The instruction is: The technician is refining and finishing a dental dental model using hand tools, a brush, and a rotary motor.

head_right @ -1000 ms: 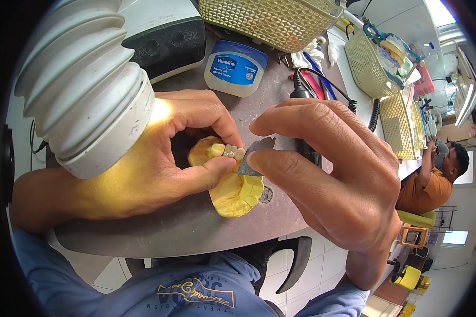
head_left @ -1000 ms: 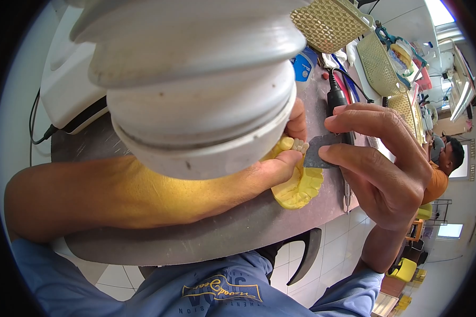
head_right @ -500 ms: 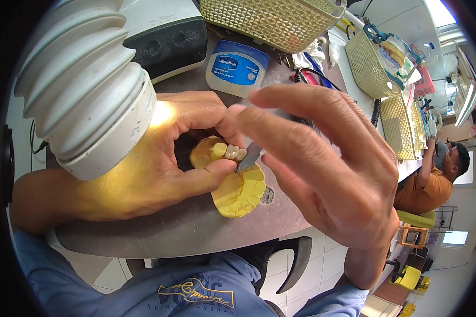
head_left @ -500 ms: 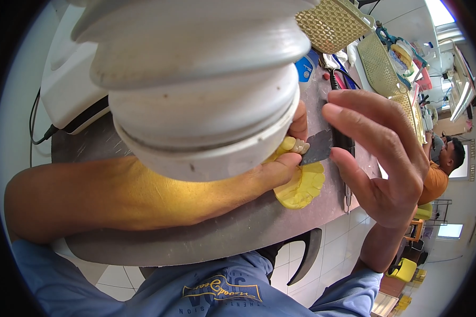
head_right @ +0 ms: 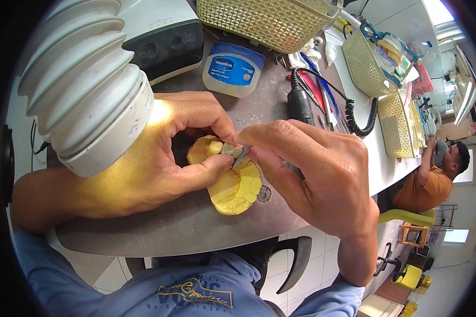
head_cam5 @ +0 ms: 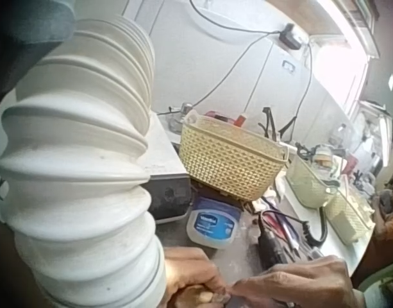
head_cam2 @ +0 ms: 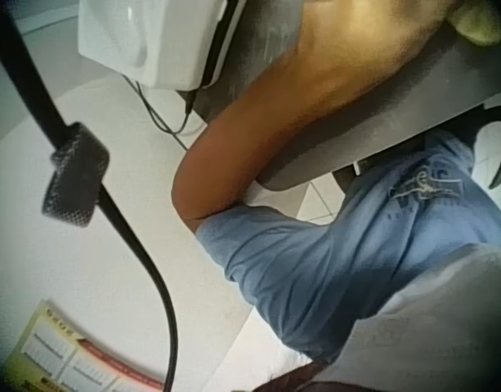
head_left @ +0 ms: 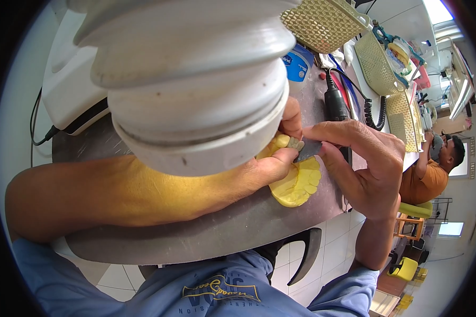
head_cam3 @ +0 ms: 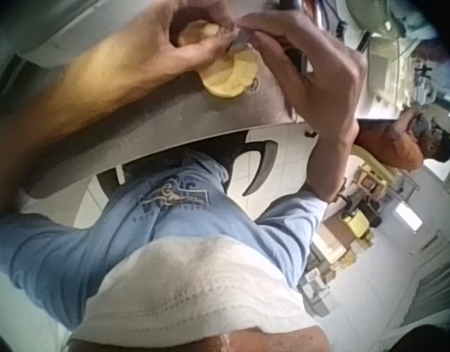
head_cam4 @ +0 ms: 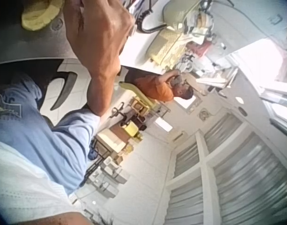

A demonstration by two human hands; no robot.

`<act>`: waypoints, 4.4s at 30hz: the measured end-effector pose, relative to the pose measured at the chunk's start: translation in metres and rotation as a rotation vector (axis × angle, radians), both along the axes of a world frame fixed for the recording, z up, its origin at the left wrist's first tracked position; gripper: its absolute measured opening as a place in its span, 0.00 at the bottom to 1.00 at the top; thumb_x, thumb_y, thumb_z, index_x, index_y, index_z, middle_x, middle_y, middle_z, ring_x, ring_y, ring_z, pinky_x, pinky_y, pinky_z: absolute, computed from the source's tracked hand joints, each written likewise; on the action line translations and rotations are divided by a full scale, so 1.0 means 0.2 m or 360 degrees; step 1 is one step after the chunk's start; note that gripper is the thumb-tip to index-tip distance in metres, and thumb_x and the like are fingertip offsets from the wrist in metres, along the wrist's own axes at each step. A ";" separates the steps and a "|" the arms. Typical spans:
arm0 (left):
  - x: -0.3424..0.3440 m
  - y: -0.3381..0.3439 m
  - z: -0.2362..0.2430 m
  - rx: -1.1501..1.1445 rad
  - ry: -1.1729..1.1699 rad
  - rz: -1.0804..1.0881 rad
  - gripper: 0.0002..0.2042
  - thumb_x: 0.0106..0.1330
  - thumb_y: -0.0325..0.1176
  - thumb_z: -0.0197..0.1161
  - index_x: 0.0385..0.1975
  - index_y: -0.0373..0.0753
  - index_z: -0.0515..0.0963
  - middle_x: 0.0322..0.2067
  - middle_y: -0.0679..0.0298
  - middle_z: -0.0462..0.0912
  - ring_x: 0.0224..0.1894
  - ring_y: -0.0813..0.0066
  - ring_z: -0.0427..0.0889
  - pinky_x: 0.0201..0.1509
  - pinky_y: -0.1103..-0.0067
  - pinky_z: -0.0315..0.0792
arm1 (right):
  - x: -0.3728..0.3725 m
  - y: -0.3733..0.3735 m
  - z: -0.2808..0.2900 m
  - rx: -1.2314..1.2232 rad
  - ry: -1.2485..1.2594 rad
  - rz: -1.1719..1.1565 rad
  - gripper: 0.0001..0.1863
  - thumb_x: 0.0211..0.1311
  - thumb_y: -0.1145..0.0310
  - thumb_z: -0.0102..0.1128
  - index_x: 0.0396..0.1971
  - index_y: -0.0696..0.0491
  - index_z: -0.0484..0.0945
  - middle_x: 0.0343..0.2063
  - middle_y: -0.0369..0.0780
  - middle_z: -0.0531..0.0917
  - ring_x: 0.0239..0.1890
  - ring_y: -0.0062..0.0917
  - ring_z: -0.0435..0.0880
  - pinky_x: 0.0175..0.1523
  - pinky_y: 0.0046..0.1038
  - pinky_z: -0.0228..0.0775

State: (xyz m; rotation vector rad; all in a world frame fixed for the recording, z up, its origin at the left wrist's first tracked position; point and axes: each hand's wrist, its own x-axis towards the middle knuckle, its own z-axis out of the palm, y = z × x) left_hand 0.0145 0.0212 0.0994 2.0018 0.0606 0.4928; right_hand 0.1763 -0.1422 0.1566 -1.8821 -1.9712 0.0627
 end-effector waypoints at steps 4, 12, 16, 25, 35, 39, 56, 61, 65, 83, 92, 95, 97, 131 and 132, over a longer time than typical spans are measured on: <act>0.01 0.00 0.03 -0.0019 0.0049 -0.0077 0.07 0.64 0.29 0.68 0.38 0.35 0.80 0.32 0.64 0.81 0.35 0.78 0.81 0.39 0.81 0.75 | 0.00 0.00 0.00 0.0004 -0.0030 0.0009 0.14 0.47 0.86 0.63 0.36 0.61 0.86 0.30 0.46 0.88 0.30 0.29 0.89 0.37 0.25 0.79; -0.01 -0.01 0.00 -0.0240 0.0084 -0.0028 0.08 0.64 0.30 0.68 0.38 0.35 0.81 0.33 0.63 0.81 0.36 0.78 0.81 0.40 0.81 0.76 | 0.01 -0.01 0.00 0.0147 0.0033 0.0040 0.13 0.46 0.85 0.65 0.36 0.62 0.86 0.30 0.46 0.87 0.31 0.28 0.87 0.37 0.24 0.77; 0.00 -0.01 0.05 -0.0262 0.0146 -0.0044 0.07 0.64 0.30 0.68 0.38 0.35 0.81 0.33 0.63 0.81 0.35 0.78 0.81 0.40 0.81 0.76 | 0.02 -0.02 0.02 0.0282 0.0123 0.0038 0.12 0.50 0.80 0.69 0.36 0.65 0.85 0.32 0.48 0.87 0.34 0.30 0.87 0.40 0.26 0.77; 0.03 -0.01 0.01 0.0027 -0.0042 -0.0040 0.07 0.63 0.28 0.69 0.37 0.34 0.81 0.32 0.64 0.81 0.35 0.79 0.81 0.41 0.81 0.76 | 0.02 -0.01 0.00 0.0470 0.0009 0.0150 0.11 0.52 0.85 0.69 0.38 0.66 0.83 0.32 0.48 0.88 0.38 0.36 0.89 0.44 0.32 0.80; -0.01 0.01 0.01 -0.0016 0.0038 -0.0040 0.07 0.63 0.27 0.69 0.38 0.34 0.80 0.33 0.64 0.81 0.35 0.79 0.82 0.41 0.82 0.76 | 0.04 0.03 0.01 0.0384 -0.0224 0.0387 0.14 0.38 0.77 0.70 0.31 0.57 0.86 0.34 0.48 0.87 0.42 0.45 0.89 0.45 0.40 0.82; -0.01 0.00 -0.01 -0.0143 0.0066 -0.0032 0.08 0.62 0.26 0.69 0.39 0.34 0.80 0.33 0.64 0.81 0.35 0.78 0.82 0.41 0.81 0.76 | 0.04 0.03 0.02 0.0345 -0.0238 0.0390 0.15 0.35 0.74 0.69 0.30 0.57 0.86 0.35 0.48 0.87 0.42 0.45 0.89 0.46 0.40 0.82; 0.00 0.00 0.03 -0.0042 0.0101 -0.0062 0.05 0.63 0.26 0.68 0.36 0.35 0.81 0.35 0.63 0.82 0.38 0.74 0.83 0.45 0.79 0.76 | 0.02 -0.02 0.00 0.0124 0.0077 0.0043 0.22 0.47 0.76 0.76 0.46 0.63 0.84 0.28 0.41 0.85 0.27 0.21 0.83 0.33 0.21 0.74; 0.00 -0.01 -0.01 -0.0225 0.0002 -0.0023 0.05 0.63 0.26 0.68 0.36 0.35 0.81 0.34 0.63 0.83 0.37 0.75 0.82 0.43 0.79 0.76 | 0.00 -0.01 -0.04 0.0122 0.0044 0.0024 0.16 0.50 0.78 0.71 0.42 0.61 0.85 0.32 0.43 0.89 0.29 0.24 0.88 0.36 0.22 0.78; 0.01 0.01 0.03 0.0019 0.0029 -0.0034 0.07 0.62 0.26 0.68 0.38 0.35 0.80 0.35 0.64 0.82 0.38 0.77 0.83 0.44 0.80 0.77 | -0.01 -0.01 -0.03 0.0073 0.0032 0.0029 0.14 0.51 0.79 0.70 0.40 0.61 0.85 0.33 0.43 0.89 0.30 0.25 0.89 0.37 0.23 0.80; 0.00 0.03 0.06 0.0328 0.0192 -0.0069 0.07 0.63 0.26 0.68 0.39 0.35 0.80 0.33 0.64 0.82 0.37 0.78 0.81 0.42 0.80 0.76 | -0.03 -0.02 -0.04 0.0063 0.0011 -0.0061 0.11 0.49 0.86 0.64 0.35 0.61 0.85 0.30 0.44 0.89 0.30 0.27 0.90 0.37 0.24 0.80; 0.00 0.03 0.01 0.0161 -0.0020 -0.0037 0.07 0.63 0.29 0.69 0.38 0.36 0.82 0.32 0.63 0.82 0.35 0.77 0.81 0.40 0.80 0.75 | -0.03 -0.02 -0.11 0.0323 0.0047 -0.0043 0.08 0.57 0.77 0.66 0.37 0.53 0.84 0.26 0.38 0.85 0.20 0.28 0.84 0.24 0.27 0.72; 0.00 0.03 0.01 0.0122 0.0001 -0.0049 0.07 0.64 0.29 0.68 0.38 0.36 0.82 0.32 0.64 0.82 0.35 0.77 0.81 0.40 0.80 0.75 | -0.03 -0.03 -0.12 0.0335 0.0015 -0.0059 0.07 0.56 0.78 0.66 0.36 0.53 0.84 0.26 0.38 0.85 0.21 0.28 0.84 0.24 0.27 0.73; 0.00 0.02 0.00 0.0117 0.0024 -0.0053 0.07 0.64 0.30 0.68 0.38 0.36 0.82 0.32 0.64 0.82 0.35 0.77 0.81 0.40 0.80 0.75 | -0.03 -0.03 -0.12 0.0345 0.0006 -0.0069 0.07 0.56 0.78 0.66 0.36 0.53 0.84 0.26 0.38 0.85 0.21 0.28 0.84 0.25 0.27 0.73; 0.02 0.01 0.05 0.0232 0.0105 -0.0115 0.07 0.64 0.26 0.67 0.40 0.34 0.80 0.38 0.62 0.81 0.40 0.76 0.81 0.48 0.79 0.76 | -0.01 -0.06 -0.07 0.0481 -0.0127 -0.0713 0.11 0.64 0.68 0.68 0.43 0.57 0.85 0.27 0.39 0.85 0.26 0.18 0.82 0.30 0.21 0.72; 0.02 0.01 0.05 0.0228 0.0077 -0.0125 0.07 0.64 0.26 0.67 0.40 0.35 0.80 0.39 0.62 0.81 0.41 0.76 0.81 0.49 0.79 0.75 | -0.02 -0.09 -0.05 0.0493 -0.0132 -0.0722 0.11 0.64 0.68 0.68 0.43 0.57 0.85 0.27 0.39 0.85 0.26 0.18 0.82 0.30 0.21 0.72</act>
